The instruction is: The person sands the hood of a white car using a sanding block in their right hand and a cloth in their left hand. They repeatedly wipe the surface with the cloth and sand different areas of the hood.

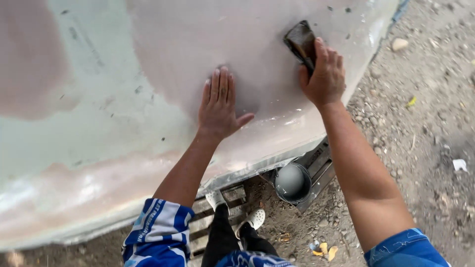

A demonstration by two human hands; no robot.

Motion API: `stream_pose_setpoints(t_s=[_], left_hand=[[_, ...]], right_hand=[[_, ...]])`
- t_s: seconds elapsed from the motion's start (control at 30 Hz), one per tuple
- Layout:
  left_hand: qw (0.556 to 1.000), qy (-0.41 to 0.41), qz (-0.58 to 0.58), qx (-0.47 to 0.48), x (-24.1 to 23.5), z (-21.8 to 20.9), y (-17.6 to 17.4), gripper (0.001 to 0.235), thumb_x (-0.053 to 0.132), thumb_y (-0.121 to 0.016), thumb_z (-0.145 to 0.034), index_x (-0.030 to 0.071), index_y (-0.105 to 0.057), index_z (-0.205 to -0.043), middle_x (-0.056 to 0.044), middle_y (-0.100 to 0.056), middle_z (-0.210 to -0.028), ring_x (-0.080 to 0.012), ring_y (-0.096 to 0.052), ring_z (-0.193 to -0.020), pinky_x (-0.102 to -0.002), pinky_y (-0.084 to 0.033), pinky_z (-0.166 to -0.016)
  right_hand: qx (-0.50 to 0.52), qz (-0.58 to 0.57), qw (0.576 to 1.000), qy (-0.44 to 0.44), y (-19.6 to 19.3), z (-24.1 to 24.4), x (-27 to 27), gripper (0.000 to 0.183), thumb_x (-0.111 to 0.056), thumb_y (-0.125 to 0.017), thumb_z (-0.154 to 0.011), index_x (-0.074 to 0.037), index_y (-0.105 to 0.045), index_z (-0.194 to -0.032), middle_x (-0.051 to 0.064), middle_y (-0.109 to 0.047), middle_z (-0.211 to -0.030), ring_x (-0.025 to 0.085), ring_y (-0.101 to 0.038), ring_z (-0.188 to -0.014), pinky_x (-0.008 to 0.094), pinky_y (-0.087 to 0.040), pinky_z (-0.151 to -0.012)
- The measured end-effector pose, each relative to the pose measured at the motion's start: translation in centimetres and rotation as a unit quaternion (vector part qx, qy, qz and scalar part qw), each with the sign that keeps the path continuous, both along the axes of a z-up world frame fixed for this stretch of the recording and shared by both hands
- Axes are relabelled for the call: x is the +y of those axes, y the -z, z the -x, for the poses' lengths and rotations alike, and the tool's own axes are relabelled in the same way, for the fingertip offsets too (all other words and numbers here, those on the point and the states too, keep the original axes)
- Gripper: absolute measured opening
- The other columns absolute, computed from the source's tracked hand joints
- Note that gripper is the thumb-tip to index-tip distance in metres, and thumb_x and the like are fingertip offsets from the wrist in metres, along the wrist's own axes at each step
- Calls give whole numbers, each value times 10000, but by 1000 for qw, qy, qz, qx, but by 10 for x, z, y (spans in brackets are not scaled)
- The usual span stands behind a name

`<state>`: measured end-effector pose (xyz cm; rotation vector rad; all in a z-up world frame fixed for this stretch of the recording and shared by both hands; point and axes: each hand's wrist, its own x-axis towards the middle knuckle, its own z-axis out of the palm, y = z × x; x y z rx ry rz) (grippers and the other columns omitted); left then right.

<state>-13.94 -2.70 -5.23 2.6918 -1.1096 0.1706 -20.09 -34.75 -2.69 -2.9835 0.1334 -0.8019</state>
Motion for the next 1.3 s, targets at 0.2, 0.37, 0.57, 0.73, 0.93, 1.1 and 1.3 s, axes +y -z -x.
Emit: stream_pose_setpoints(t_s=[0.2, 0.37, 0.57, 0.73, 0.93, 1.1, 1.3], left_hand=[[995, 15, -85, 44, -111, -49, -42, 1228, 886, -342, -864, -31, -44, -1625, -229, 8, -1710, -368, 50, -1580, -477, 9, -1279], [991, 89, -98, -9, -93, 2, -15, 1169, 831, -348, -935, -60, -66, -1637, -256, -11, -1716, -391, 29, -1587, -483, -2, -1292], [952, 235, -129, -149, -32, 77, 50, 1106, 775, -399, -935, -40, -124, -1631, -221, -71, -1716, -373, -36, -1586, -476, -31, -1288], [931, 284, -165, -161, -62, 44, 35, 1133, 790, -379, -934, -56, -60, -1617, -238, -22, -1716, -384, -4, -1588, -456, -4, -1281], [970, 184, -157, 0, -157, -32, -45, 1173, 788, -397, -922, -66, 28, -1605, -232, 43, -1708, -371, 61, -1583, -471, 41, -1264], [985, 103, -127, 49, -192, -45, -63, 1216, 831, -391, -882, -34, 49, -1615, -213, 80, -1717, -352, 91, -1596, -467, 60, -1282], [957, 217, -191, -22, -148, 15, -14, 1223, 867, -301, -915, -84, 98, -1573, -271, 139, -1681, -396, 98, -1586, -436, 75, -1280]], right_hand=[[-19, -43, 993, 110, 10, -20, -5, 737, -269, -689, -1036, -59, -296, -1623, 216, -544, -1434, 425, -533, -1278, 593, -407, -1112], [-52, -201, 969, 131, 14, 31, 11, 712, -223, -700, -1054, -73, -283, -1611, 208, -560, -1473, 396, -585, -1285, 530, -494, -1063], [-93, -349, 913, 189, 39, 169, 84, 628, -193, -685, -1041, -65, -362, -1564, 191, -592, -1407, 332, -636, -1258, 455, -548, -1071], [-72, -465, 824, 315, 56, 215, 125, 676, -264, -696, -950, -55, -398, -1520, 183, -611, -1342, 300, -636, -1183, 396, -506, -1028], [-93, -430, 837, 326, 76, 259, 146, 681, -288, -717, -968, -7, -420, -1512, 227, -588, -1398, 320, -603, -1252, 406, -474, -1051], [-70, -477, 798, 362, 80, 274, 160, 691, -312, -703, -958, -20, -419, -1516, 200, -608, -1386, 295, -623, -1223, 380, -484, -1032], [-75, -505, 785, 350, 54, 226, 157, 704, -299, -710, -925, -37, -442, -1521, 192, -674, -1304, 284, -680, -1127, 368, -531, -969]])
